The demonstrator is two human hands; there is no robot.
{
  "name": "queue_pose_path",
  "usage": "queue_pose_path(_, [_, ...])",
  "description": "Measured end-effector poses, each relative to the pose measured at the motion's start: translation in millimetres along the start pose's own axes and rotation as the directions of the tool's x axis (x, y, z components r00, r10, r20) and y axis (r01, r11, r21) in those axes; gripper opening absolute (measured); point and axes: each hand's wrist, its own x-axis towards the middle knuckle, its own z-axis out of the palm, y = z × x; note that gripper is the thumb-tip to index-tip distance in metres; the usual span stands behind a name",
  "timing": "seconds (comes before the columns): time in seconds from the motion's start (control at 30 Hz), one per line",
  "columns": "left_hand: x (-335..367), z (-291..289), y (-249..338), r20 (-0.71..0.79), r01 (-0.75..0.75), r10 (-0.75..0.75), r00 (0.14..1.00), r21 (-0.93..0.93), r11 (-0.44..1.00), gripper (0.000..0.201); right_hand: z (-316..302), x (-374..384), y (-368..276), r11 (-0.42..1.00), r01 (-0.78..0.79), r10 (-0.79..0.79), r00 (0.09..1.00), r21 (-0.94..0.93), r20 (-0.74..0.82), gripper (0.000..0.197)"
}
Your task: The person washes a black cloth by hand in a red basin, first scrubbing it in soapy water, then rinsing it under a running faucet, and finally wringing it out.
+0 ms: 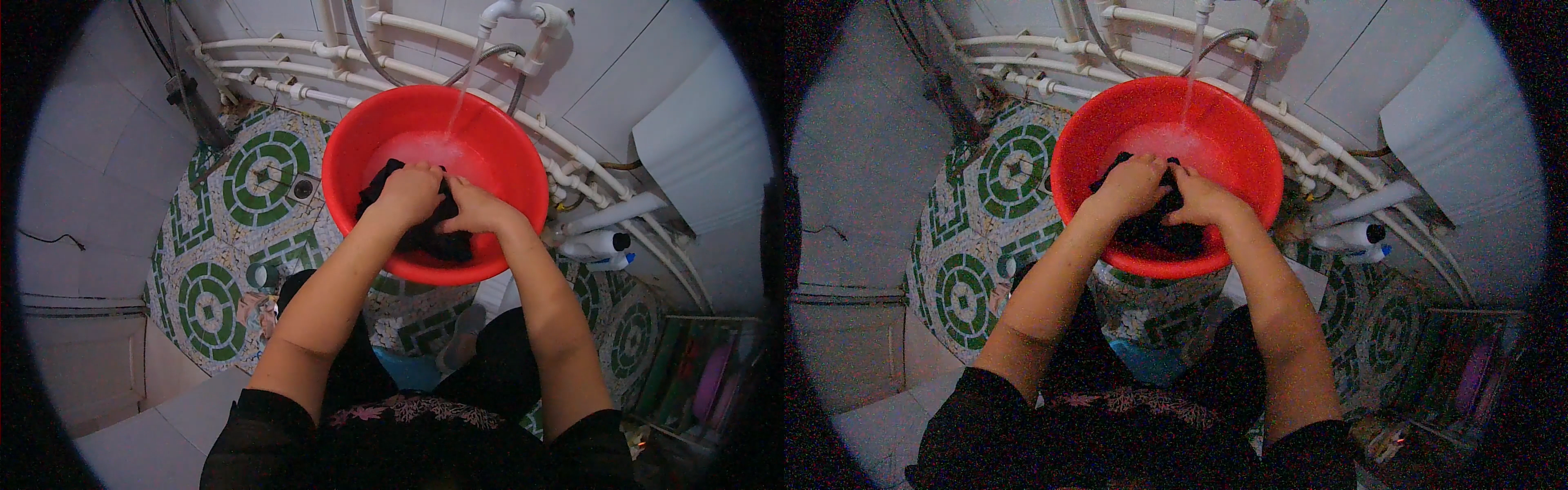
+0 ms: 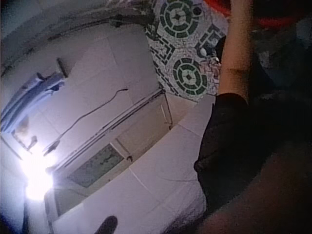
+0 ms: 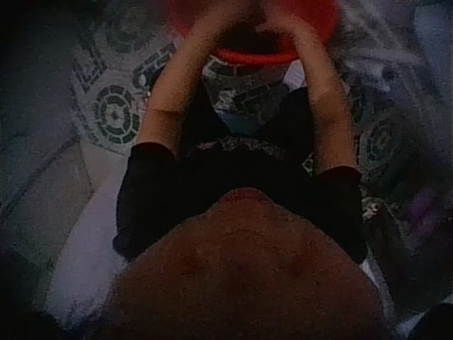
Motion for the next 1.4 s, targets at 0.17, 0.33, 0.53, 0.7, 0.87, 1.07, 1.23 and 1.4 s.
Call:
queue_pose_path(0.17, [-1, -2, 2, 0.001, 0.007, -0.007, 1.0, 0.008, 1.0, 0.032, -1, -1, -1, 1.0, -0.005, 0.005, 1.0, 0.011, 0.008, 0.105])
queue_pose_path(0.33, [-1, -4, 2, 0.028, 0.021, -0.021, 0.999, 0.005, 1.0, 0.032, -4, -3, -5, 0.999, -0.025, 0.025, 0.999, 0.026, 0.023, 0.105])
queue_pose_path(0.53, [-1, -6, 5, 0.039, 0.031, -0.031, 0.999, 0.007, 1.0, 0.031, -4, -2, -5, 0.999, -0.033, 0.032, 0.999, 0.033, 0.028, 0.105])
queue_pose_path(0.7, [-1, -3, 2, 0.019, 0.014, -0.014, 1.0, -0.005, 1.0, 0.032, -6, -4, -8, 0.999, -0.018, 0.018, 1.0, 0.031, 0.015, 0.104])
queue_pose_path(0.87, [-1, -2, 1, 0.006, 0.01, -0.01, 1.0, 0.002, 1.0, 0.032, -5, -3, -7, 0.999, -0.01, 0.009, 1.0, 0.035, 0.014, 0.103])
queue_pose_path(1.07, [-1, -4, 4, 0.026, 0.023, -0.023, 0.999, 0.011, 1.0, 0.033, -3, -3, -5, 0.999, 0.003, -0.003, 1.0, 0.045, 0.007, 0.102])
queue_pose_path(1.23, [-1, -3, 3, 0.02, 0.016, -0.017, 1.0, 0.01, 1.0, 0.032, -6, -5, -8, 0.999, -0.007, 0.006, 1.0, 0.046, 0.015, 0.102])
queue_pose_path(1.4, [0, -4, 4, 0.023, 0.026, -0.027, 0.999, 0.011, 1.0, 0.032, -6, -5, -10, 0.999, -0.022, 0.021, 1.0, 0.037, 0.015, 0.103])
